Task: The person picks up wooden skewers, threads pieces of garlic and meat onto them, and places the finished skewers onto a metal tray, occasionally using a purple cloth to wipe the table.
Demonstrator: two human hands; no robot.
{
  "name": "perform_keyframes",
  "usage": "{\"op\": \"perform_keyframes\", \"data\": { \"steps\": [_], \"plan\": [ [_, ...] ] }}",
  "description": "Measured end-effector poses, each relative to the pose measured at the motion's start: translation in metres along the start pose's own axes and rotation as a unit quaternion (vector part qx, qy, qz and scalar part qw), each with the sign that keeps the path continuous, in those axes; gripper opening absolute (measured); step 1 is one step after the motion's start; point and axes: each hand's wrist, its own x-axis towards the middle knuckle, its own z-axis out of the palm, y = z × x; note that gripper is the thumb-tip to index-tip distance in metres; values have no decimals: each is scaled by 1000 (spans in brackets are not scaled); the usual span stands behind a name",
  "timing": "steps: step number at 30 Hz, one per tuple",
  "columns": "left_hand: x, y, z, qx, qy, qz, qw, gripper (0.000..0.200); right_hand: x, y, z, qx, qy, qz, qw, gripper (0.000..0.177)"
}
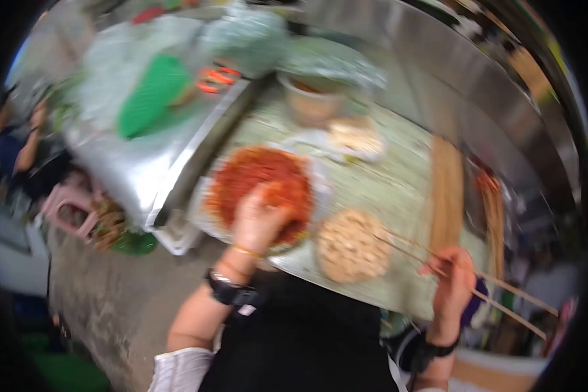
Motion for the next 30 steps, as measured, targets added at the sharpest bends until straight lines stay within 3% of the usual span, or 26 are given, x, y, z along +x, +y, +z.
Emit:
{"op": "perform_keyframes", "data": {
  "steps": [1,3,5,10,14,17,21,27,30],
  "plan": [
    [-1,-8,1,-126,-34,20,991,34,-2,-8,3,7,-1,19,1000,36],
    [1,-14,0,-146,-31,53,987,37,1,-17,11,48,3,35,998,32],
    [0,-7,0,-168,-48,15,984,36,5,-17,15,36,-2,31,999,31],
    [-3,-10,0,-151,-44,-33,987,14,15,-8,16,-19,-76,22,997,30],
    [-9,-9,-5,-148,-69,-73,984,15,22,-10,32,-25,-106,106,988,32],
    [-16,-6,-3,-139,-61,-100,983,11,28,0,38,-60,-129,84,986,33],
    [-19,-6,1,-153,-43,-50,986,12,33,8,40,-98,-144,56,983,37],
    [-17,-14,-4,-184,-21,5,983,20,32,9,41,-21,-59,60,996,38],
    [-21,0,-2,-157,-53,-4,986,24,38,8,41,139,-19,96,985,39]
  ]
}}
